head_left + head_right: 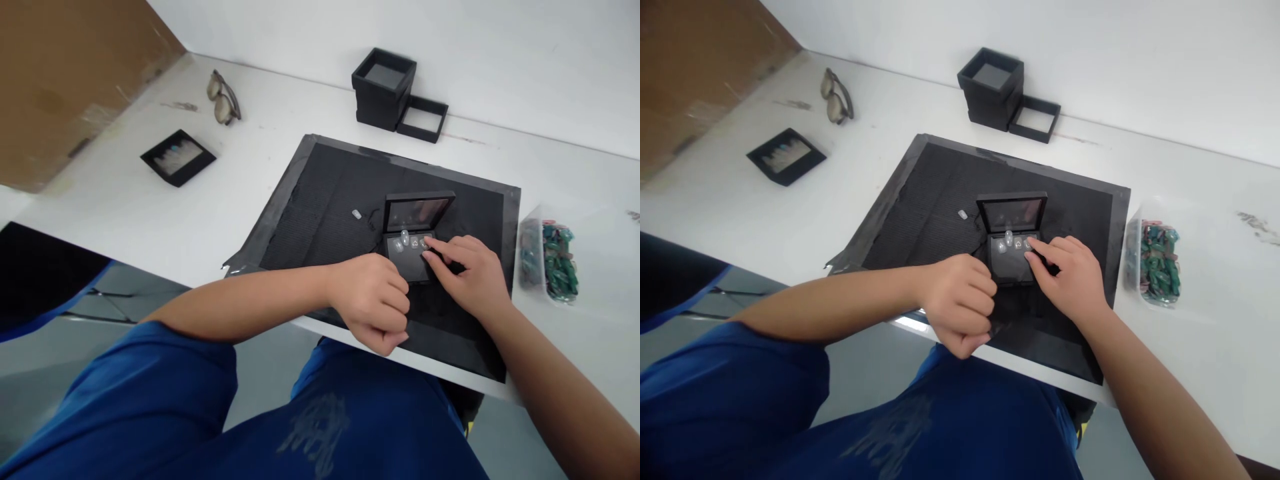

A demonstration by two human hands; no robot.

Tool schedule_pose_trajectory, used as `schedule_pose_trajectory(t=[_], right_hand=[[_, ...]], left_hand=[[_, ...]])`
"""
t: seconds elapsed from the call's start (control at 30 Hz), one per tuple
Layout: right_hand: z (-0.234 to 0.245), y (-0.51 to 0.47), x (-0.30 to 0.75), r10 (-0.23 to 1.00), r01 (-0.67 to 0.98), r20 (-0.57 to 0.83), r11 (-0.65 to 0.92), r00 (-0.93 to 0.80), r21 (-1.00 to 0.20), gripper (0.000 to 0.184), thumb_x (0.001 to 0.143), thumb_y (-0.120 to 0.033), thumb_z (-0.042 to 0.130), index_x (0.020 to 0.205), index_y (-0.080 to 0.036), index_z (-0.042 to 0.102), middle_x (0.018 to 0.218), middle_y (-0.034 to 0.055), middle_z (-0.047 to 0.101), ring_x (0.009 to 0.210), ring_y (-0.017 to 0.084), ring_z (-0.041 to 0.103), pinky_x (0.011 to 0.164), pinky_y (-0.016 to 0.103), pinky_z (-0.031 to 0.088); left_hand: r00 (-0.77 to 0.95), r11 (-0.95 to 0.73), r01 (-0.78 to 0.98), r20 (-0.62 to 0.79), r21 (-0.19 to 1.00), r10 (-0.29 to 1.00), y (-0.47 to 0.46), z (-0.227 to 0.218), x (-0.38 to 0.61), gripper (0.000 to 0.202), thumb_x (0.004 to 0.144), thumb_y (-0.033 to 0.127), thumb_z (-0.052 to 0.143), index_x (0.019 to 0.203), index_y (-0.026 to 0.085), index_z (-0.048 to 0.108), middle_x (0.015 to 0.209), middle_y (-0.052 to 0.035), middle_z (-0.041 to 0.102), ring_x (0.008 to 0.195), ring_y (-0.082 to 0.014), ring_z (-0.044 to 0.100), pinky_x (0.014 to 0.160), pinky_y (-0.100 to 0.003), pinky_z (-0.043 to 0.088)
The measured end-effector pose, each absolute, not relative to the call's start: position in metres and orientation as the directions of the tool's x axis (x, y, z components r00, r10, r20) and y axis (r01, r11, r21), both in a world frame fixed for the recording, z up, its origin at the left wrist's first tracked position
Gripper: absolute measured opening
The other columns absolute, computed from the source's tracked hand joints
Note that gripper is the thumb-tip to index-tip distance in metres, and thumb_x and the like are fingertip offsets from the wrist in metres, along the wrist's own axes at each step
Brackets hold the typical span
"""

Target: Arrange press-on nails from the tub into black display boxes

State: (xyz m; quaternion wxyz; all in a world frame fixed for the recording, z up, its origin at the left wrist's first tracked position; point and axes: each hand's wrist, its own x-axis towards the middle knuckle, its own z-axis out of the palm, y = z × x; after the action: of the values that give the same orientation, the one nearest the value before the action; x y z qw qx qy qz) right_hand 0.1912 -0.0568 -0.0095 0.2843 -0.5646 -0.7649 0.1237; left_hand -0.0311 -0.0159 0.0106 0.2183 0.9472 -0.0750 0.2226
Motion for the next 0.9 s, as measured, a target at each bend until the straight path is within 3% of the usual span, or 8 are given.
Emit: schedule_pose_trajectory(t=[0.1,0.23,0.37,0.43,0.53,0.7,0.8,0.9], right_hand=[[-0.01,-0.057,0.19,0.934,0.815,0.293,0.326,-0.202,-0.479,0.032,0.098,-0.038,0.056,0.113,-0.022,0.079,0.061,0.0001,0.057,0.064,0.016,0.053,0.069,0.033,0.045],[-0.01,-0.058,0.189,0.937,0.836,0.28,0.318,-0.206,-0.447,0.029,0.098,-0.036,0.057,0.109,-0.024,0.08,0.059,-0.0003,0.062,0.061,0.015,0.056,0.066,0.032,0.044],[-0.011,-0.059,0.188,0.936,0.859,0.325,0.276,-0.138,-0.432,0.026,0.096,-0.038,0.059,0.103,-0.026,0.081,0.065,0.0004,0.069,0.061,0.015,0.06,0.064,0.03,0.045],[-0.012,-0.061,0.187,0.927,0.885,0.347,0.274,-0.14,-0.377,0.027,0.096,-0.04,0.059,0.103,-0.026,0.081,0.061,0.0001,0.067,0.059,0.015,0.059,0.061,0.03,0.043],[-0.012,-0.068,0.184,0.91,0.898,0.372,0.308,-0.182,-0.314,0.029,0.097,-0.043,0.059,0.106,-0.024,0.08,0.059,-0.0007,0.064,0.059,0.015,0.06,0.059,0.029,0.042],[-0.009,-0.08,0.182,0.871,0.877,0.427,0.386,-0.244,-0.286,0.029,0.097,-0.041,0.06,0.108,-0.02,0.077,0.058,-0.0025,0.061,0.059,0.014,0.06,0.057,0.027,0.041],[-0.008,-0.083,0.183,0.857,0.861,0.438,0.42,-0.272,-0.288,0.027,0.097,-0.039,0.06,0.103,-0.02,0.078,0.057,-0.0028,0.061,0.058,0.014,0.06,0.057,0.027,0.042],[-0.008,-0.082,0.185,0.869,0.85,0.41,0.421,-0.277,-0.318,0.026,0.097,-0.039,0.06,0.1,-0.021,0.078,0.058,-0.0029,0.061,0.059,0.014,0.061,0.058,0.027,0.043]], left_hand=[[0.836,-0.945,-0.2,0.549,0.259,-0.027,0.001,0.019,-0.046,0.033,0.082,0.041,0.059,0.053,0.026,0.056,0.042,0.0063,0.043,0.035,-0.0089,0.031,0.04,-0.031,0.021],[0.692,-0.92,0.32,0.607,0.227,0.39,0.041,0.023,-0.073,0.056,0.089,0.058,0.05,0.047,0.021,0.044,0.042,0.0036,0.035,0.038,-0.0089,0.031,0.047,-0.03,0.025],[0.479,-0.775,0.59,0.674,0.226,0.562,0.068,0.029,-0.089,0.062,0.093,0.057,0.046,0.047,0.019,0.031,0.044,0.0027,0.028,0.046,-0.009,0.035,0.055,-0.028,0.029],[0.49,-0.743,0.617,0.611,0.261,0.622,0.072,0.034,-0.094,0.059,0.093,0.055,0.05,0.048,0.019,0.038,0.047,0.002,0.036,0.05,-0.0097,0.039,0.056,-0.028,0.03],[0.596,-0.717,0.615,0.401,0.33,0.696,0.075,0.041,-0.1,0.048,0.089,0.056,0.062,0.058,0.019,0.058,0.055,0.0011,0.052,0.056,-0.0102,0.046,0.058,-0.028,0.031],[0.689,-0.704,0.528,0.245,0.474,0.682,0.091,0.037,-0.116,0.044,0.071,0.064,0.08,0.074,0.021,0.077,0.062,0.0006,0.059,0.063,-0.0112,0.05,0.069,-0.027,0.038],[0.719,-0.643,0.556,0.084,0.526,0.69,0.096,0.028,-0.12,0.044,0.071,0.06,0.082,0.096,0.024,0.081,0.074,-0.001,0.064,0.066,-0.0111,0.054,0.067,-0.026,0.039],[0.728,-0.594,0.585,-0.035,0.553,0.685,0.097,0.019,-0.118,0.042,0.073,0.053,0.083,0.104,0.025,0.08,0.084,-0.0023,0.068,0.071,-0.0109,0.057,0.066,-0.024,0.04]])
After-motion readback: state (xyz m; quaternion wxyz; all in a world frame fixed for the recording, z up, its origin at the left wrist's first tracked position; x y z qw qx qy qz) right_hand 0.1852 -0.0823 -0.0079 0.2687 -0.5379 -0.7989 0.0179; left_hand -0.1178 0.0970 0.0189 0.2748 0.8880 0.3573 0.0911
